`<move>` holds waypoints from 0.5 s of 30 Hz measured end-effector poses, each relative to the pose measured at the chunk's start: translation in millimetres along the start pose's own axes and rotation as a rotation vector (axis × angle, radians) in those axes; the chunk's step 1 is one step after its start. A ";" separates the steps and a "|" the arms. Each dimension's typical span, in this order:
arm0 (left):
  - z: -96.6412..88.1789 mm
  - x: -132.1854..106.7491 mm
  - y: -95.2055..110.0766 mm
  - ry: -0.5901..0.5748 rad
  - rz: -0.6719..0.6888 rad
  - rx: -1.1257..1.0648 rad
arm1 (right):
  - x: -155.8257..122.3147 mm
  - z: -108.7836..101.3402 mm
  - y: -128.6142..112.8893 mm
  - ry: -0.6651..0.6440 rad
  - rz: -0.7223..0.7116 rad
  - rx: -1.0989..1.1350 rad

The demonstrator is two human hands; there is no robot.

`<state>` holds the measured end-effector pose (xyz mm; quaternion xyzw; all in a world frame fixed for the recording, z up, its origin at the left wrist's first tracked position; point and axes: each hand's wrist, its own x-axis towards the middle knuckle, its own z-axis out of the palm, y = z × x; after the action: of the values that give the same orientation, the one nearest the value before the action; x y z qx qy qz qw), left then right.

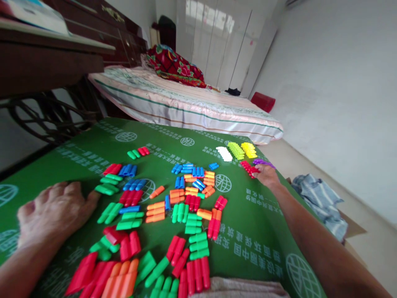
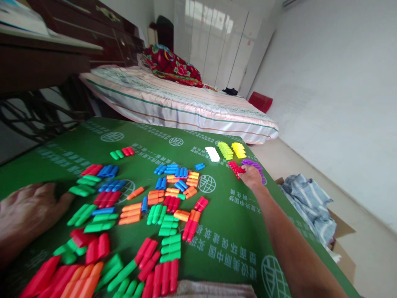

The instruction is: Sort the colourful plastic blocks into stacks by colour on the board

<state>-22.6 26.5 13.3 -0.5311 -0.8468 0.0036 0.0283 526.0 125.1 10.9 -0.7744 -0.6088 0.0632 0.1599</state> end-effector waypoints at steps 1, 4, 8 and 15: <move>0.1 0.0 0.2 0.004 0.001 0.002 | 0.0 0.0 0.0 0.002 0.001 0.003; 0.0 0.6 0.8 0.004 0.005 0.004 | 0.4 0.6 0.2 -0.001 0.000 0.016; 2.4 4.2 -0.9 -0.005 0.009 0.001 | 2.3 2.7 1.8 -0.003 0.012 0.032; 7.9 6.9 -5.9 -0.003 0.036 -0.006 | 7.1 2.3 3.9 0.001 0.018 0.042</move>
<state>-31.3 30.3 6.0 -0.5462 -0.8372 0.0026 0.0253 530.7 131.5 8.2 -0.7764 -0.6002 0.0770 0.1758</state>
